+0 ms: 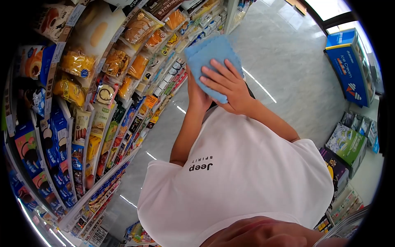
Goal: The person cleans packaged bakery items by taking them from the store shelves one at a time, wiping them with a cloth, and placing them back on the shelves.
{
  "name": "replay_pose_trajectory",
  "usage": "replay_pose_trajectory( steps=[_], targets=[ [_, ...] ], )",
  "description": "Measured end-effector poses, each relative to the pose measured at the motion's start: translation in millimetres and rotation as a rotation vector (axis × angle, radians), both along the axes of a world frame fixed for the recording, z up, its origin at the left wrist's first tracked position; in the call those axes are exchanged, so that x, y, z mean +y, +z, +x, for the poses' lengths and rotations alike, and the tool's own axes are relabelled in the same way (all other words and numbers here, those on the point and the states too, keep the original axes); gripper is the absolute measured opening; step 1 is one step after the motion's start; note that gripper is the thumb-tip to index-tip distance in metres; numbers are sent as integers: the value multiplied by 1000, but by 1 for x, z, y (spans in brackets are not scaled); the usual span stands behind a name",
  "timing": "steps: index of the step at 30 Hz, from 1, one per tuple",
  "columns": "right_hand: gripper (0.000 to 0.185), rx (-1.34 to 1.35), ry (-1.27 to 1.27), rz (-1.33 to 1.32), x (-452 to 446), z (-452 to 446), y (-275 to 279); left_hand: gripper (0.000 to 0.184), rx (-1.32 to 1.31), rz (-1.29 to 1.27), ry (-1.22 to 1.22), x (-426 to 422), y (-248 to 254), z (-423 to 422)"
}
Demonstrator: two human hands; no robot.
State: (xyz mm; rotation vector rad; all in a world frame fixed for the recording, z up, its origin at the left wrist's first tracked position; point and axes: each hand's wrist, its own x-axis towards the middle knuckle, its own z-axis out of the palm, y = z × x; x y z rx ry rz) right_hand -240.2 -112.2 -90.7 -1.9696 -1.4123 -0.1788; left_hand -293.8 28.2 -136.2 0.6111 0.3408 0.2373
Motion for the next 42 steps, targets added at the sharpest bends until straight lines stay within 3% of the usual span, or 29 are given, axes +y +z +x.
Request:
replay_pose_trajectory(
  steps=[3,7,11,18,21,24,28,33,37,40,42],
  targets=[
    [55,-49,65,-57,-1,1,-1,53,13,-69,-71,7,-6,-5],
    [55,98,-171,99,7,7,-3,57,105,68,76,-4,15,7],
    [55,-53,118,-114,2,-5,4,57,74,-137,-43,9,-10,-6],
    [57,98,-110,27,11,3,-1,64,110,-75,110,7,4,2],
    [59,29,101,-94,5,-5,1,64,60,-120,74,8,7,-6],
    [60,42,53,-69,8,3,-3,57,107,-109,88,12,0,-8],
    [58,295,-157,165,20,10,-11,50,119,-29,121,5,-1,-7],
    [52,-21,144,-106,13,0,0,55,7,-85,28,9,-7,-16],
    [53,291,-94,178,24,13,-13,57,126,56,93,3,-3,-12],
    [55,231,-73,93,27,2,-8,55,67,-48,109,10,-6,-15],
    [58,55,67,-50,20,-3,-4,53,2,-128,108,16,-5,-16]
  ],
)
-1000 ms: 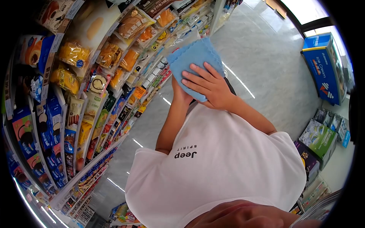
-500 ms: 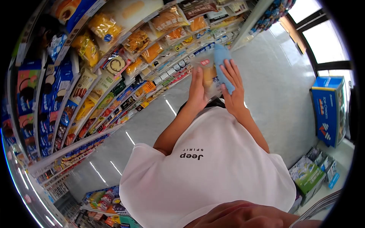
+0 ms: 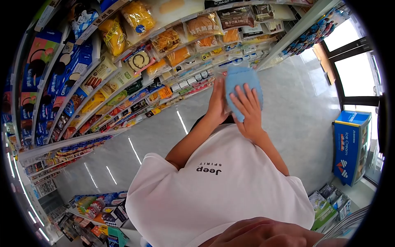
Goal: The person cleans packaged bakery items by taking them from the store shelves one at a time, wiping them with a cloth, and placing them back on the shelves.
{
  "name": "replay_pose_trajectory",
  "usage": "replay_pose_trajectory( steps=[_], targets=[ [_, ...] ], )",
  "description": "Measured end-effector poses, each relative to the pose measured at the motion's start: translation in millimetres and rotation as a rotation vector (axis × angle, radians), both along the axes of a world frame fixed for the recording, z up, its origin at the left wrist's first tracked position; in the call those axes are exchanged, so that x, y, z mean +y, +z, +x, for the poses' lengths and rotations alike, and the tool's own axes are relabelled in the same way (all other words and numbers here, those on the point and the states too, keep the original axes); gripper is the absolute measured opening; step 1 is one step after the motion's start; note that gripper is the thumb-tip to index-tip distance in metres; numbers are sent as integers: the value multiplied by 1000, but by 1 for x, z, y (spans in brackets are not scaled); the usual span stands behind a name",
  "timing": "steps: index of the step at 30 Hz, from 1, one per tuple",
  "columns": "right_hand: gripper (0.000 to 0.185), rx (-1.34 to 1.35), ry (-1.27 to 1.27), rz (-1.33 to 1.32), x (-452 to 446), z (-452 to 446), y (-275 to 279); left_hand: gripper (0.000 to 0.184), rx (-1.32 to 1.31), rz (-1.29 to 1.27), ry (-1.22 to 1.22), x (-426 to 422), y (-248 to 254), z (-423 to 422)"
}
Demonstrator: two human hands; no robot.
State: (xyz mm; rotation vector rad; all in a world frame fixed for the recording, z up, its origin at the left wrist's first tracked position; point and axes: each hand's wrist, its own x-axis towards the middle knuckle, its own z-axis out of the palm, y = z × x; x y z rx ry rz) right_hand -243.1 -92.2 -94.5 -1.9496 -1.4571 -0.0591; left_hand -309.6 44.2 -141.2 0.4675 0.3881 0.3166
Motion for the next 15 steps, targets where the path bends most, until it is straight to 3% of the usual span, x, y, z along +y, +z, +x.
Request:
replay_pose_trajectory(
  steps=[3,6,9,12,15],
  targets=[
    [56,-8,63,-15,-2,3,-1,52,31,-38,31,2,4,-2],
    [51,288,-116,237,5,14,-15,53,94,-52,106,5,-9,0],
    [47,578,-183,391,2,13,-9,48,-107,-257,51,22,3,-8],
    [48,758,-258,423,-6,14,-12,51,-21,85,198,30,15,-7],
    [49,852,-304,412,-15,12,-18,56,22,184,245,59,34,-7]
  ],
)
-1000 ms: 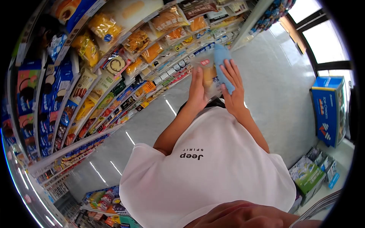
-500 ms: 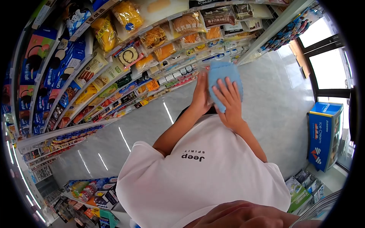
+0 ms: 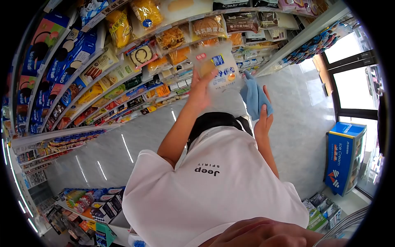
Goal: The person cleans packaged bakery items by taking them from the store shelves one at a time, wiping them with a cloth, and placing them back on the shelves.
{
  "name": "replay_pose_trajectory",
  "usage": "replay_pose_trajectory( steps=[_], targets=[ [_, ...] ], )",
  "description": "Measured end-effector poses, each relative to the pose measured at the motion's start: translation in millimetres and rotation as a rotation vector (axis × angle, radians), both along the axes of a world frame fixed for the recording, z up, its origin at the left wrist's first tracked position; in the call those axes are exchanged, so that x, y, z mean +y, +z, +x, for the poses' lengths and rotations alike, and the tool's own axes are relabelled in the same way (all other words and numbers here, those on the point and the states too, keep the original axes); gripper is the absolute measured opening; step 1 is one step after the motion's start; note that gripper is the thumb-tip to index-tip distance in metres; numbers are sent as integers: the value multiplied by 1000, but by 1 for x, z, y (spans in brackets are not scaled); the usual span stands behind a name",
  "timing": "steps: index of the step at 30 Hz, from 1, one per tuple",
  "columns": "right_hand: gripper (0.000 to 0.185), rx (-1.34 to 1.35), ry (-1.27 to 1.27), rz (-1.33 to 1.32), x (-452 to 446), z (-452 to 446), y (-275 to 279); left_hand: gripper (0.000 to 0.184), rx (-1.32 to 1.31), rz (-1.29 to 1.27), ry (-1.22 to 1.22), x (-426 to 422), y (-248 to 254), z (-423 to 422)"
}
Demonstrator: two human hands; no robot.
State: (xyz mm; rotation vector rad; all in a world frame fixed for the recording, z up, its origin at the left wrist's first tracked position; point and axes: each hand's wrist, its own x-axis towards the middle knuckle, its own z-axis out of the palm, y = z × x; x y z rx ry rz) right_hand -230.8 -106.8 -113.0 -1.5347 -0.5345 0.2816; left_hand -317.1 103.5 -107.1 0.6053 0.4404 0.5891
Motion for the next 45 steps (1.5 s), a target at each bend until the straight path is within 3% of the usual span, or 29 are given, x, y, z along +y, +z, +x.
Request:
replay_pose_trajectory(
  steps=[3,7,10,13,17,18,24,27,30,32,36,39,45],
  targets=[
    [51,66,-9,-11,-7,-1,-6,57,26,195,42,37,43,3],
    [53,133,-12,-27,-15,-2,-15,56,81,649,82,93,87,17],
    [56,173,-20,-40,-20,0,-21,81,401,837,93,123,126,24],
    [55,196,-27,-58,-28,-1,-24,90,555,893,263,124,151,38],
    [54,209,-26,-73,-34,-4,-26,92,578,1144,265,191,117,69],
    [53,211,-23,-75,-34,-5,-27,86,770,1028,317,184,126,76],
    [51,204,-16,-88,-34,-6,-29,79,629,1295,269,199,128,80],
    [51,201,-14,-92,-31,-6,-27,72,853,1489,545,218,89,100],
    [50,203,-2,-91,-30,-6,-24,66,803,1196,330,162,146,81],
    [49,194,21,-108,-30,-5,-23,62,805,1430,557,187,110,92],
    [48,225,17,-94,-27,-4,-25,49,839,1827,907,192,88,95],
    [48,221,18,-106,-28,-2,-29,40,703,1980,784,167,105,85],
    [52,204,-5,-147,-26,-4,-24,37,755,2143,620,180,93,103]
  ],
)
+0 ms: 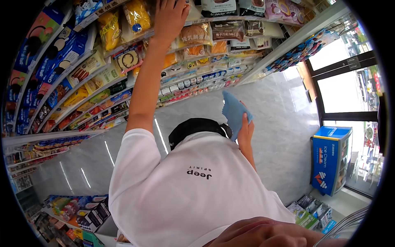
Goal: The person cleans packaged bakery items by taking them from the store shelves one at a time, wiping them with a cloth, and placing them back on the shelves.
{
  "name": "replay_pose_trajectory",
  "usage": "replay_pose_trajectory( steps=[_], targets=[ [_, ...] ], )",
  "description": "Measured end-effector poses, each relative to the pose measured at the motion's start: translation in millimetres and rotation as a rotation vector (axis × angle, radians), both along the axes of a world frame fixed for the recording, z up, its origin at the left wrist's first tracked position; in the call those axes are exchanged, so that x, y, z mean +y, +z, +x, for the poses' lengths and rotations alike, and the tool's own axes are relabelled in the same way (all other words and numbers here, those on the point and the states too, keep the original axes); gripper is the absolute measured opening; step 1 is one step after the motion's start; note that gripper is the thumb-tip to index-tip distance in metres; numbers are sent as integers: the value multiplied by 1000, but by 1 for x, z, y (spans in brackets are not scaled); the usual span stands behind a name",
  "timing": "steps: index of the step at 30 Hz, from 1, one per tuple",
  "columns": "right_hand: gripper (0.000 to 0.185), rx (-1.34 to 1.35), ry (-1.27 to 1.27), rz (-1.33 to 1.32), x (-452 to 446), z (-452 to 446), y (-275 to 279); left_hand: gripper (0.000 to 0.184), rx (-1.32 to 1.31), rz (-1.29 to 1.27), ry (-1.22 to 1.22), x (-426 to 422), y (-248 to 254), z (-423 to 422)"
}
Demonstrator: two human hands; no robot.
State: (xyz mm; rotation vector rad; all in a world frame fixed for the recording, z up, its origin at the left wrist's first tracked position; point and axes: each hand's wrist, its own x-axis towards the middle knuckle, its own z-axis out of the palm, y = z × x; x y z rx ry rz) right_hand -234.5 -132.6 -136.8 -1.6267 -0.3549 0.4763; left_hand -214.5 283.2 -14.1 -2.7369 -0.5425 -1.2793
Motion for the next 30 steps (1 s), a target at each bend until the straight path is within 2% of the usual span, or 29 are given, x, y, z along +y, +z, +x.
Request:
replay_pose_trajectory(
  steps=[3,9,17,20,23,26,30],
  targets=[
    [52,12,-16,20,-2,1,-3,39,-41,-56,-21,-2,3,-2],
    [52,17,-21,26,-5,7,-6,56,-93,-48,-169,-25,15,11],
    [48,26,33,1,3,25,6,71,11,-236,-64,-54,26,39],
    [47,41,35,3,-2,36,7,77,-43,-203,6,-55,20,45],
    [47,53,48,-67,-9,49,13,82,94,-552,36,-67,47,41],
    [47,65,76,-45,-13,63,15,87,56,-335,170,-65,38,52],
    [48,26,71,-109,-16,80,26,91,100,-238,218,-67,41,57]
  ],
)
